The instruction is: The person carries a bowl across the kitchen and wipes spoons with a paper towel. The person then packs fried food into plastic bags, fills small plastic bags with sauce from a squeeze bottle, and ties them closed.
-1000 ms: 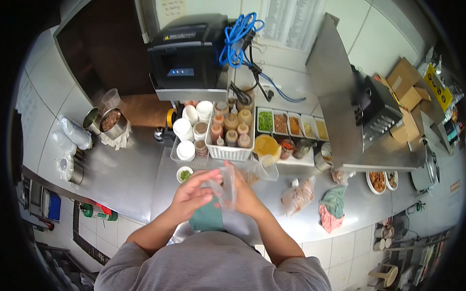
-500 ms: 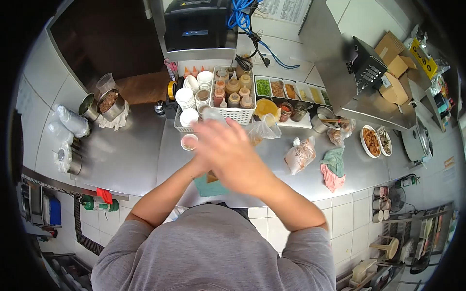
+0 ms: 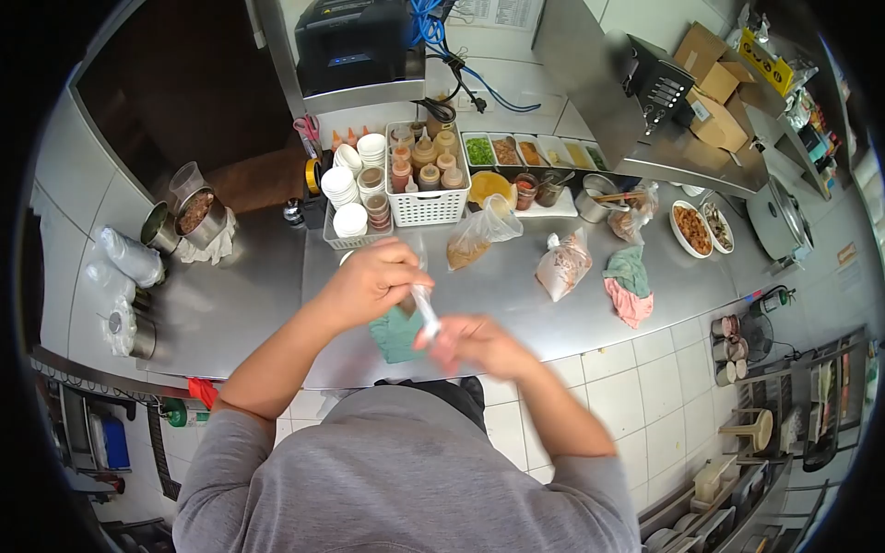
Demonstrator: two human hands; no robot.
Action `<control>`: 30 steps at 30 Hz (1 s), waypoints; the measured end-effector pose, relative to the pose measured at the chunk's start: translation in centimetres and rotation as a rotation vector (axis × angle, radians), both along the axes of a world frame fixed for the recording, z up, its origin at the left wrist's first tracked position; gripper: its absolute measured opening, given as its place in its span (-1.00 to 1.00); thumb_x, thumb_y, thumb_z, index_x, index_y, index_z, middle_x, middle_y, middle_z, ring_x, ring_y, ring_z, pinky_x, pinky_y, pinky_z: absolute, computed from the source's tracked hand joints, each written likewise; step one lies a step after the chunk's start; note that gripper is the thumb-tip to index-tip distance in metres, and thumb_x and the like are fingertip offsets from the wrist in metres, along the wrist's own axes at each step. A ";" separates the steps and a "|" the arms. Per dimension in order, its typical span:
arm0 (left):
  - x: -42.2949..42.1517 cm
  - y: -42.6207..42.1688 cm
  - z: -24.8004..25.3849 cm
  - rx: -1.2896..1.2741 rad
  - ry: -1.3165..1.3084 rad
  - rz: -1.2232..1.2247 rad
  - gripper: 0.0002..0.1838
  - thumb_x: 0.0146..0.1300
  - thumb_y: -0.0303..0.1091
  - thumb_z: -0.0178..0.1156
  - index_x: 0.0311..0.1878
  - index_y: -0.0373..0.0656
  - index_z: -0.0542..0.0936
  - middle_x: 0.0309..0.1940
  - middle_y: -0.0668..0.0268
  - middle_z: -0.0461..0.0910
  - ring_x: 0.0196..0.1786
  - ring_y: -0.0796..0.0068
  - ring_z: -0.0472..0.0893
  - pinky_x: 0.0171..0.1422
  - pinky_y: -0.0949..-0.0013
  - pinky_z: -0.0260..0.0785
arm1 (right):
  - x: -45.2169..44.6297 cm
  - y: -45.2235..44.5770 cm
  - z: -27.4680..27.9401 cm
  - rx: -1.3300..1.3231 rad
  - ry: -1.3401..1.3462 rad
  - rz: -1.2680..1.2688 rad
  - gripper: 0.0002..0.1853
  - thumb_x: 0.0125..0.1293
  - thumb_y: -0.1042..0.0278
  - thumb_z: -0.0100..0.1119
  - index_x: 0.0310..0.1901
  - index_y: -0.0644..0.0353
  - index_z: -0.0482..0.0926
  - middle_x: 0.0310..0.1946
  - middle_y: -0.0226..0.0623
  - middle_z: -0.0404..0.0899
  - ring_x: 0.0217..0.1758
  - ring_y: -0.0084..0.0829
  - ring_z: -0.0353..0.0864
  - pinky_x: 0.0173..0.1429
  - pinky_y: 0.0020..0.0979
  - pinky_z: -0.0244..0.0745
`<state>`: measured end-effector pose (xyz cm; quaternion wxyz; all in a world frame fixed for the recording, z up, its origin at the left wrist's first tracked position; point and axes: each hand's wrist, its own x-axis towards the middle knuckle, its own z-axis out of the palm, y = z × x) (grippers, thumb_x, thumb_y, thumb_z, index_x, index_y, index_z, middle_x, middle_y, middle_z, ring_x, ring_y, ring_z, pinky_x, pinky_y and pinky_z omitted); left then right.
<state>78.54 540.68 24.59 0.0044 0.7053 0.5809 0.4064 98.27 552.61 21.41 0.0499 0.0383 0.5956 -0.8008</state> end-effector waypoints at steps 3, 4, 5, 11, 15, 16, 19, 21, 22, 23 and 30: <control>4.0 1.4 4.0 0.018 -0.277 -0.229 -0.75 -0.12 -0.59 0.29 -0.32 -0.03 0.72 -0.38 0.37 0.60 -0.32 0.41 0.55 -0.22 0.38 0.41 | -2.0 -4.1 -3.9 -0.784 0.210 0.232 -0.77 0.33 0.28 0.12 -0.20 0.31 0.56 -0.44 -0.35 0.47 -0.36 -0.52 0.48 -0.34 -0.47 0.41; 4.8 1.6 4.8 -0.030 -0.321 -0.334 -0.77 -0.10 -0.58 0.30 -0.35 -0.04 0.73 -0.33 0.37 0.64 -0.30 0.46 0.55 -0.21 0.44 0.40 | -3.2 -3.5 -5.1 -0.783 0.352 0.346 -0.80 0.30 0.32 0.15 -0.20 0.30 0.56 -0.44 -0.36 0.48 -0.37 -0.55 0.48 -0.34 -0.49 0.41; 5.2 2.1 4.8 -0.036 -0.313 -0.344 -0.77 -0.10 -0.58 0.30 -0.35 -0.04 0.73 -0.33 0.37 0.64 -0.30 0.46 0.55 -0.21 0.44 0.40 | -3.9 -2.5 -5.0 -0.776 0.497 0.459 -0.82 0.28 0.36 0.18 -0.20 0.30 0.57 -0.44 -0.37 0.50 -0.38 -0.57 0.49 -0.34 -0.52 0.40; 6.3 6.3 -1.7 -0.233 -0.482 -0.025 -0.94 0.12 -0.51 0.27 -0.33 -0.17 0.68 -0.45 0.40 0.61 -0.33 0.60 0.49 -0.23 0.54 0.32 | -2.2 11.2 -3.0 0.214 0.102 -0.192 -0.93 0.11 0.49 0.27 -0.37 0.28 0.65 -0.36 -0.39 0.62 -0.42 -0.61 0.53 -0.32 -0.51 0.43; 7.3 12.0 -11.0 -0.247 -0.886 0.432 -0.97 0.24 -0.49 0.18 -0.28 -0.21 0.58 -0.46 0.42 0.55 -0.36 0.66 0.44 -0.29 0.57 0.29 | -0.5 11.4 -4.4 1.243 0.339 -0.485 -0.88 0.03 0.55 0.14 -0.38 0.29 0.66 -0.33 -0.14 0.62 -0.29 -0.20 0.63 -0.18 -0.28 0.53; 7.8 13.6 -12.9 -0.221 -1.001 0.543 -0.95 0.28 -0.47 0.13 -0.25 -0.23 0.54 -0.45 0.39 0.53 -0.37 0.65 0.45 -0.29 0.53 0.31 | -0.5 10.8 -5.4 1.264 0.360 -0.439 -0.85 -0.03 0.55 0.11 -0.39 0.30 0.63 -0.32 -0.02 0.59 -0.24 -0.02 0.59 -0.11 -0.19 0.52; 10.5 17.3 -15.7 -0.103 -1.229 0.666 -0.93 0.34 -0.45 0.03 -0.19 -0.24 0.46 -0.43 0.35 0.51 -0.40 0.61 0.45 -0.35 0.46 0.33 | -0.4 11.4 -8.9 1.245 0.173 -0.605 -0.89 0.02 0.54 0.12 -0.38 0.30 0.59 -0.31 -0.01 0.59 -0.20 -0.05 0.59 -0.09 -0.18 0.50; 12.3 18.3 -16.5 -0.175 -1.408 0.676 -0.92 0.33 -0.45 0.04 -0.18 -0.24 0.44 -0.37 0.32 0.51 -0.39 0.59 0.46 -0.34 0.45 0.34 | 0.5 13.6 -10.4 1.218 0.156 -0.632 -0.90 0.04 0.52 0.14 -0.37 0.31 0.56 -0.31 0.01 0.58 -0.22 -0.03 0.59 -0.13 -0.14 0.50; 12.9 18.6 -17.0 -0.187 -1.409 0.687 -0.92 0.33 -0.45 0.04 -0.18 -0.24 0.44 -0.37 0.32 0.51 -0.39 0.59 0.46 -0.34 0.45 0.34 | 1.2 14.5 -10.7 1.111 0.122 -0.669 -0.90 0.04 0.49 0.18 -0.38 0.32 0.57 -0.31 0.01 0.58 -0.24 -0.07 0.60 -0.16 -0.17 0.50; 13.3 18.6 -17.3 -0.263 -1.229 0.691 -0.93 0.33 -0.45 0.05 -0.21 -0.25 0.46 -0.37 0.32 0.51 -0.39 0.57 0.47 -0.33 0.44 0.35 | 1.9 15.2 -11.1 1.004 0.086 -0.706 -0.89 0.04 0.47 0.21 -0.39 0.32 0.57 -0.32 0.00 0.58 -0.27 -0.11 0.61 -0.19 -0.19 0.50; 13.5 18.3 -19.8 -0.337 -0.814 0.400 -0.88 0.33 -0.34 0.10 -0.29 -0.18 0.51 -0.49 0.38 0.48 -0.46 0.58 0.46 -0.37 0.45 0.33 | 3.8 20.2 -18.8 0.519 -0.133 -0.448 -0.80 0.04 0.41 0.32 -0.30 0.29 0.59 -0.47 -0.27 0.58 -0.44 -0.54 0.55 -0.33 -0.47 0.48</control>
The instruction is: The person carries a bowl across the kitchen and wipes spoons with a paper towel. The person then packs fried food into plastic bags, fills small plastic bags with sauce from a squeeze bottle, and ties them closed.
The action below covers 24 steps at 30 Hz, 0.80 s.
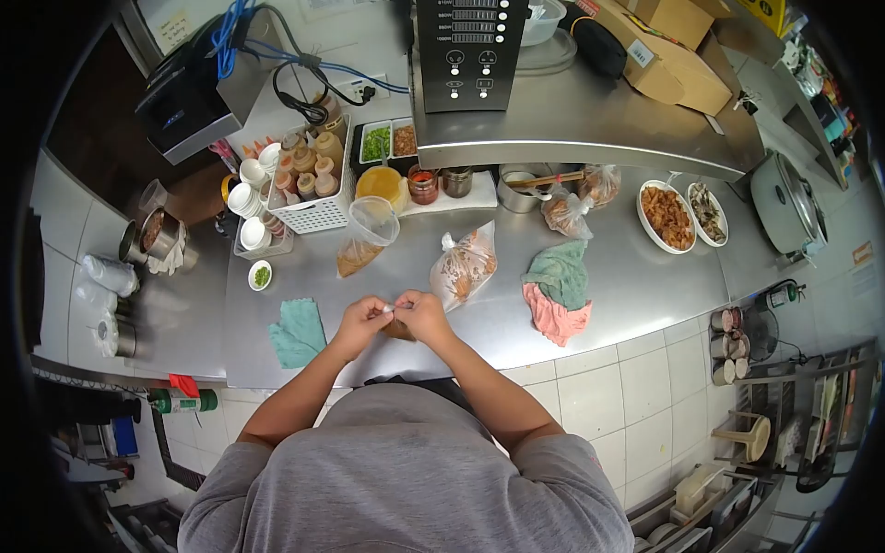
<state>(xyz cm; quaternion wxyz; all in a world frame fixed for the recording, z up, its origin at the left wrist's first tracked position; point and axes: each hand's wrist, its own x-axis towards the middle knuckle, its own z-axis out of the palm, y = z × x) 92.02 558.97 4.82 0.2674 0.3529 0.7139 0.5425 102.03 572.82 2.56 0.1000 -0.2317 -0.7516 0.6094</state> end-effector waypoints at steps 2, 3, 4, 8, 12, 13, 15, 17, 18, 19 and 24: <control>0.3 0.0 -0.2 -0.063 -0.536 0.034 -0.86 0.34 -0.32 0.11 -0.30 -0.17 0.52 -0.52 0.40 0.47 -0.49 0.60 0.43 -0.40 0.47 0.29 | 0.0 -0.4 0.1 0.260 0.187 -0.054 -0.82 0.07 0.45 0.32 -0.29 0.30 0.60 -0.49 -0.31 0.59 -0.44 -0.56 0.54 -0.33 -0.51 0.48; 0.2 0.2 -0.4 -0.106 -0.618 0.074 -0.85 0.35 -0.30 0.11 -0.30 -0.16 0.51 -0.52 0.40 0.46 -0.50 0.61 0.41 -0.42 0.49 0.26 | 0.4 -0.9 0.0 0.244 0.181 -0.041 -0.82 0.07 0.45 0.32 -0.29 0.30 0.60 -0.49 -0.31 0.59 -0.44 -0.56 0.54 -0.33 -0.51 0.48; 0.0 0.4 -0.5 -0.147 -0.701 0.118 -0.83 0.35 -0.28 0.10 -0.30 -0.16 0.50 -0.52 0.41 0.46 -0.51 0.62 0.39 -0.43 0.51 0.23 | 0.8 -1.6 2.4 0.125 0.117 -0.054 -0.83 0.08 0.47 0.31 -0.28 0.31 0.60 -0.49 -0.33 0.59 -0.42 -0.57 0.55 -0.33 -0.51 0.49; -1.3 0.2 -2.2 -0.156 -0.742 0.162 -0.82 0.38 -0.25 0.06 -0.28 -0.14 0.49 -0.50 0.42 0.45 -0.46 0.64 0.41 -0.42 0.53 0.23 | 0.3 -1.7 2.7 -0.500 0.175 0.027 -0.80 0.09 0.54 0.31 -0.23 0.38 0.59 -0.46 -0.38 0.60 -0.39 -0.57 0.58 -0.31 -0.52 0.50; -1.9 0.4 -2.3 -0.179 -0.725 0.043 -0.83 0.41 -0.24 0.01 -0.22 -0.12 0.46 -0.47 0.43 0.45 -0.44 0.64 0.42 -0.37 0.52 0.28 | -1.4 -0.3 -0.1 -0.339 0.036 0.033 -0.86 0.10 0.57 0.30 -0.31 0.36 0.55 -0.48 -0.32 0.59 -0.51 -0.61 0.53 -0.42 -0.56 0.46; -2.0 0.4 -2.0 -0.196 -0.689 -0.017 -0.83 0.42 -0.23 0.00 -0.20 -0.11 0.46 -0.44 0.43 0.45 -0.43 0.63 0.43 -0.33 0.52 0.33 | -1.8 -0.1 -0.2 -0.341 0.036 0.040 -0.86 0.10 0.57 0.30 -0.31 0.36 0.55 -0.48 -0.32 0.59 -0.51 -0.61 0.53 -0.42 -0.56 0.46; -1.9 0.3 -1.5 -0.151 -0.694 -0.012 -0.87 0.41 -0.27 0.02 -0.18 -0.11 0.46 -0.41 0.43 0.47 -0.39 0.63 0.46 -0.25 0.51 0.38 | -2.2 0.7 -0.5 -0.368 -0.042 0.100 -0.89 0.11 0.53 0.29 -0.37 0.31 0.53 -0.49 -0.32 0.58 -0.55 -0.62 0.50 -0.50 -0.58 0.40; -1.9 0.0 -1.7 -0.109 -0.699 -0.010 -0.90 0.40 -0.31 0.03 -0.16 -0.11 0.45 -0.38 0.43 0.48 -0.35 0.62 0.49 -0.18 0.50 0.42 | -2.3 1.6 -1.2 -0.340 -0.104 0.145 -0.86 0.08 0.50 0.31 -0.37 0.32 0.54 -0.52 -0.30 0.58 -0.56 -0.56 0.52 -0.51 -0.54 0.40; -1.8 -0.2 -2.2 -0.066 -0.667 -0.005 -0.91 0.39 -0.35 0.04 -0.14 -0.12 0.45 -0.33 0.40 0.50 -0.30 0.62 0.51 -0.11 0.49 0.44 | -2.5 1.7 -1.6 -0.310 -0.164 0.184 -0.84 0.05 0.47 0.32 -0.36 0.32 0.54 -0.55 -0.28 0.58 -0.57 -0.51 0.53 -0.51 -0.49 0.40; -1.8 -0.5 -2.6 -0.025 -0.635 -0.002 -0.92 0.37 -0.40 0.06 -0.12 -0.14 0.44 -0.27 0.38 0.51 -0.25 0.61 0.53 -0.04 0.48 0.45 | -2.6 1.4 -2.0 -0.314 -0.164 0.186 -0.84 0.05 0.47 0.32 -0.36 0.32 0.54 -0.55 -0.28 0.58 -0.57 -0.51 0.53 -0.51 -0.49 0.40; -0.3 0.0 -2.8 0.069 -0.630 0.132 -0.80 0.34 -0.45 0.09 0.00 -0.21 0.42 -0.21 0.33 0.53 -0.19 0.55 0.56 -0.01 0.45 0.46 | -2.9 -0.9 -3.2 0.403 0.052 -0.054 -0.85 0.13 0.43 0.20 -0.33 0.28 0.46 -0.63 -0.24 0.49 -0.56 -0.40 0.51 -0.43 -0.35 0.43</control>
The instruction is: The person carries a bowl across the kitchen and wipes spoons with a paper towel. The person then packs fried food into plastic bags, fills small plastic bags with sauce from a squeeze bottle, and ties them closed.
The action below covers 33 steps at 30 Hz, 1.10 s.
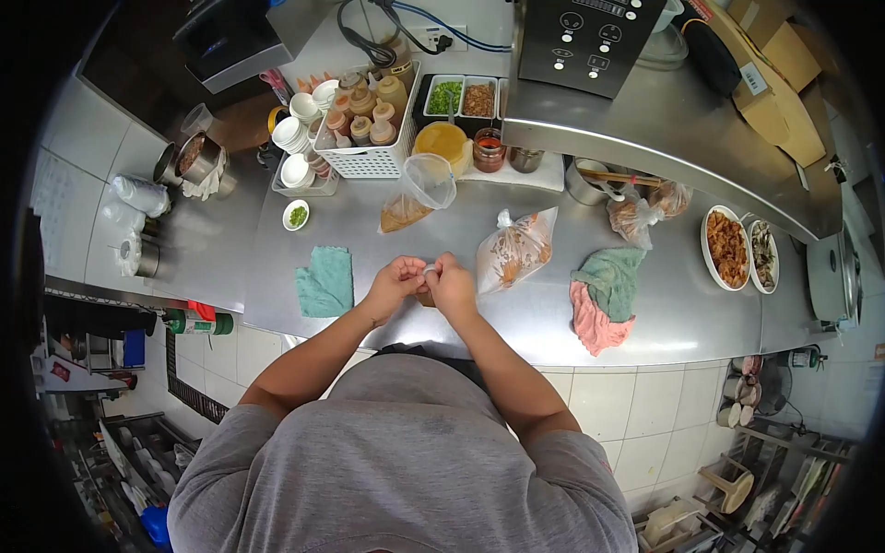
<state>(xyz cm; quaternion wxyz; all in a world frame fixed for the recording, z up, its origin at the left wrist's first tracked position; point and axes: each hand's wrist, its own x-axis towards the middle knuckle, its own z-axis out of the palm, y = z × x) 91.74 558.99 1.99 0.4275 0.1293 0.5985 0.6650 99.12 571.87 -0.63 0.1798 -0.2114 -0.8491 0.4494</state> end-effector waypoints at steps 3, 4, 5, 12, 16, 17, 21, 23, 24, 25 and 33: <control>-0.7 -0.2 0.8 -0.029 -0.075 0.037 -0.75 0.33 -0.44 0.11 0.04 -0.24 0.43 -0.26 0.33 0.54 -0.21 0.52 0.58 -0.01 0.45 0.48 | 0.0 -0.8 0.1 0.042 0.032 -0.048 -0.86 0.15 0.43 0.19 -0.37 0.27 0.43 -0.61 -0.22 0.52 -0.56 -0.39 0.53 -0.41 -0.36 0.44; -1.2 -0.3 0.8 -0.066 -0.119 0.014 -0.75 0.32 -0.43 0.13 0.04 -0.25 0.46 -0.30 0.34 0.55 -0.23 0.51 0.59 -0.02 0.45 0.49 | 0.1 -0.9 0.7 0.047 0.028 -0.054 -0.86 0.15 0.43 0.19 -0.37 0.27 0.43 -0.61 -0.22 0.52 -0.56 -0.39 0.53 -0.41 -0.36 0.44; -1.6 -0.5 0.6 -0.061 -0.122 0.005 -0.75 0.32 -0.43 0.13 0.04 -0.25 0.46 -0.30 0.34 0.55 -0.23 0.51 0.59 -0.02 0.45 0.49 | 0.4 -0.7 1.3 -0.085 -0.011 0.011 -0.86 0.15 0.44 0.20 -0.30 0.26 0.47 -0.57 -0.20 0.54 -0.54 -0.37 0.54 -0.39 -0.36 0.46; -2.9 -0.6 0.6 -0.234 0.174 -0.221 -0.87 0.32 -0.35 0.16 -0.28 -0.22 0.55 -0.46 0.38 0.54 -0.45 0.66 0.47 -0.36 0.57 0.34 | 1.8 -2.8 3.8 0.018 0.090 -0.002 -0.75 0.14 0.45 0.24 -0.11 0.21 0.63 -0.40 -0.18 0.59 -0.42 -0.32 0.59 -0.33 -0.36 0.48; -3.8 -1.2 -0.5 -0.061 -0.057 -0.166 -0.86 0.32 -0.31 0.15 -0.26 -0.18 0.54 -0.46 0.41 0.52 -0.45 0.69 0.42 -0.38 0.60 0.25 | 1.6 -3.7 3.3 0.135 0.037 -0.030 -0.82 0.11 0.46 0.26 -0.21 0.21 0.66 -0.40 -0.17 0.60 -0.40 -0.27 0.59 -0.27 -0.39 0.49; -3.8 -1.4 -0.5 -0.056 -0.059 -0.175 -0.86 0.32 -0.31 0.15 -0.26 -0.18 0.54 -0.46 0.41 0.52 -0.45 0.69 0.42 -0.38 0.60 0.25 | 1.6 -3.8 3.3 0.139 -0.005 -0.015 -0.79 0.08 0.46 0.27 -0.20 0.24 0.65 -0.38 -0.15 0.60 -0.38 -0.25 0.60 -0.25 -0.36 0.50; -5.3 -2.2 -0.4 -0.057 0.047 -0.220 -0.80 0.25 -0.30 0.24 -0.18 -0.21 0.53 -0.38 0.37 0.53 -0.36 0.64 0.45 -0.24 0.58 0.30 | 0.4 -1.9 5.0 0.061 -0.230 0.138 -0.67 -0.04 0.40 0.34 -0.16 0.25 0.64 -0.25 -0.10 0.62 -0.27 -0.16 0.61 -0.12 -0.26 0.52; -7.1 -2.6 0.2 -0.092 0.237 -0.245 -0.69 0.20 -0.28 0.30 -0.09 -0.25 0.51 -0.28 0.30 0.54 -0.28 0.58 0.48 -0.16 0.52 0.35 | -2.3 -1.1 8.2 0.385 0.094 -0.190 -0.56 -0.15 0.39 0.41 -0.13 0.24 0.63 -0.23 -0.07 0.59 -0.20 -0.12 0.57 -0.06 -0.28 0.50; -8.0 -2.6 1.0 -0.118 0.543 -0.128 -0.51 0.11 -0.25 0.37 0.03 -0.28 0.45 -0.11 0.20 0.48 -0.12 0.46 0.48 -0.04 0.42 0.37 | -3.9 -1.2 11.1 0.534 0.132 -0.275 -0.56 -0.15 0.40 0.41 -0.13 0.26 0.62 -0.20 -0.05 0.58 -0.16 -0.10 0.56 -0.05 -0.26 0.49; -9.0 -2.5 1.5 -0.142 0.847 -0.007 -0.33 0.02 -0.23 0.44 0.15 -0.31 0.39 0.07 0.10 0.43 0.04 0.34 0.47 0.07 0.32 0.38 | -5.6 -1.0 13.4 0.682 0.170 -0.361 -0.56 -0.16 0.41 0.40 -0.13 0.27 0.61 -0.18 -0.03 0.57 -0.12 -0.08 0.55 -0.04 -0.25 0.49; -15.5 1.8 -0.3 -0.210 0.996 0.015 -0.11 -0.12 -0.09 0.47 0.25 -0.31 0.31 0.33 -0.12 0.16 0.39 0.04 0.17 0.41 0.21 0.12 | -13.0 -2.3 17.7 0.724 0.043 0.336 -0.88 -0.08 0.48 0.22 -0.42 0.22 0.56 -0.32 -0.11 0.58 -0.21 -0.05 0.57 -0.12 -0.20 0.50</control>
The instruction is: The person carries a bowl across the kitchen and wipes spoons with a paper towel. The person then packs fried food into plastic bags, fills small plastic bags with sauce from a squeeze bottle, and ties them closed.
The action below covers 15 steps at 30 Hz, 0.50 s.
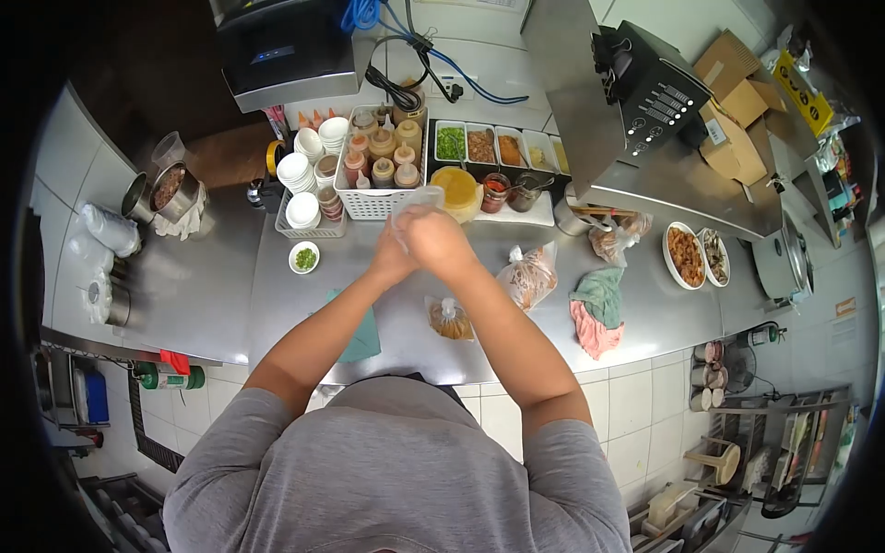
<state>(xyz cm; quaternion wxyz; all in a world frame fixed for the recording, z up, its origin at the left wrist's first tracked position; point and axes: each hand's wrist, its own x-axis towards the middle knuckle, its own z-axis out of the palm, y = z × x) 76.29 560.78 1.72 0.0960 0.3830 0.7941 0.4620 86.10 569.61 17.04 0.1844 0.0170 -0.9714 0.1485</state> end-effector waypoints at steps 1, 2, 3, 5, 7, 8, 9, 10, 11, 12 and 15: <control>-0.7 0.9 -1.3 -0.004 0.006 -0.038 -0.22 -0.04 -0.11 0.43 0.20 -0.32 0.37 0.28 -0.10 0.27 0.33 0.08 0.29 0.34 0.23 0.21 | -0.2 -0.4 1.4 -0.023 0.018 0.043 -0.90 0.00 0.46 0.20 -0.39 0.20 0.56 -0.36 -0.15 0.55 -0.21 -0.08 0.56 -0.09 -0.19 0.47; -0.3 0.9 0.1 0.000 0.005 -0.043 -0.22 -0.04 -0.11 0.43 0.20 -0.32 0.37 0.28 -0.10 0.27 0.33 0.08 0.29 0.34 0.23 0.21 | -0.1 -1.0 3.2 -0.046 0.037 0.084 -0.91 0.07 0.43 0.17 -0.35 0.18 0.55 -0.41 -0.19 0.52 -0.20 -0.11 0.54 -0.06 -0.18 0.43; 0.0 0.9 1.5 0.109 -0.151 -0.069 -0.36 0.04 -0.13 0.36 0.12 -0.32 0.43 0.09 -0.01 0.43 0.14 0.17 0.43 0.18 0.25 0.31 | 0.3 -1.8 4.9 -0.040 0.037 0.078 -0.91 0.07 0.43 0.17 -0.35 0.18 0.55 -0.41 -0.19 0.52 -0.20 -0.11 0.54 -0.06 -0.18 0.43; 0.2 0.6 4.5 0.229 -0.307 -0.093 -0.50 0.12 -0.16 0.30 0.03 -0.32 0.50 -0.10 0.09 0.59 -0.05 0.25 0.57 0.01 0.27 0.41 | 1.4 -3.6 7.9 0.021 0.379 0.147 -0.76 0.08 0.46 0.14 -0.16 0.13 0.56 -0.35 -0.23 0.52 -0.10 -0.15 0.53 0.11 -0.12 0.36; 0.6 -0.2 6.3 0.161 -0.509 -0.183 -0.59 0.17 -0.17 0.26 -0.06 -0.31 0.52 -0.26 0.19 0.59 -0.20 0.31 0.55 -0.11 0.28 0.40 | 2.3 -3.8 8.0 0.236 0.353 0.196 -0.71 0.10 0.45 0.12 -0.08 0.12 0.54 -0.30 -0.23 0.53 -0.04 -0.15 0.51 0.18 -0.08 0.30; 0.9 -0.8 7.0 0.121 -0.609 -0.230 -0.63 0.19 -0.18 0.24 -0.10 -0.31 0.53 -0.33 0.24 0.59 -0.27 0.35 0.54 -0.17 0.28 0.39 | 2.7 -3.6 8.0 0.446 0.328 0.238 -0.65 0.11 0.45 0.10 -0.01 0.12 0.51 -0.26 -0.23 0.54 0.02 -0.15 0.49 0.24 -0.04 0.24; 1.2 -1.2 7.8 0.082 -0.706 -0.281 -0.67 0.21 -0.19 0.22 -0.14 -0.30 0.54 -0.41 0.29 0.59 -0.34 0.38 0.54 -0.23 0.28 0.38 | 3.1 -2.6 6.9 0.448 0.329 0.234 -0.65 0.11 0.45 0.10 -0.01 0.12 0.51 -0.26 -0.23 0.54 0.02 -0.15 0.49 0.24 -0.04 0.24; 1.5 -1.6 8.8 0.043 -0.800 -0.332 -0.70 0.24 -0.20 0.20 -0.18 -0.30 0.55 -0.49 0.34 0.59 -0.42 0.42 0.53 -0.29 0.29 0.38 | 3.3 -0.8 4.8 0.491 0.046 0.161 -0.67 0.12 0.42 0.10 -0.03 0.12 0.53 -0.27 -0.23 0.55 -0.01 -0.15 0.52 0.20 -0.06 0.29; 2.0 -2.4 9.6 0.047 -0.794 -0.336 -0.70 0.24 -0.20 0.20 -0.18 -0.30 0.55 -0.49 0.34 0.59 -0.42 0.42 0.53 -0.29 0.29 0.38 | 3.7 0.7 3.9 0.528 -0.236 0.087 -0.69 0.13 0.39 0.09 -0.04 0.12 0.54 -0.28 -0.23 0.57 -0.04 -0.15 0.54 0.16 -0.08 0.35; 2.9 -3.5 10.1 -0.031 -0.660 -0.414 -0.75 0.29 -0.21 0.15 -0.18 -0.23 0.56 -0.53 0.32 0.53 -0.48 0.46 0.47 -0.34 0.33 0.35 | 4.3 1.6 4.4 0.434 -0.370 0.109 -0.71 0.17 0.36 0.08 -0.05 0.13 0.54 -0.34 -0.24 0.58 -0.10 -0.16 0.57 0.11 -0.11 0.40; 3.5 -5.2 12.4 -0.148 -0.324 -0.493 -0.83 0.30 -0.27 0.16 -0.22 -0.16 0.58 -0.56 0.31 0.47 -0.53 0.51 0.43 -0.39 0.37 0.32 | 6.0 2.7 4.3 0.221 -0.567 0.127 -0.78 0.28 0.31 0.04 -0.10 0.16 0.54 -0.41 -0.27 0.60 -0.20 -0.20 0.62 -0.01 -0.19 0.49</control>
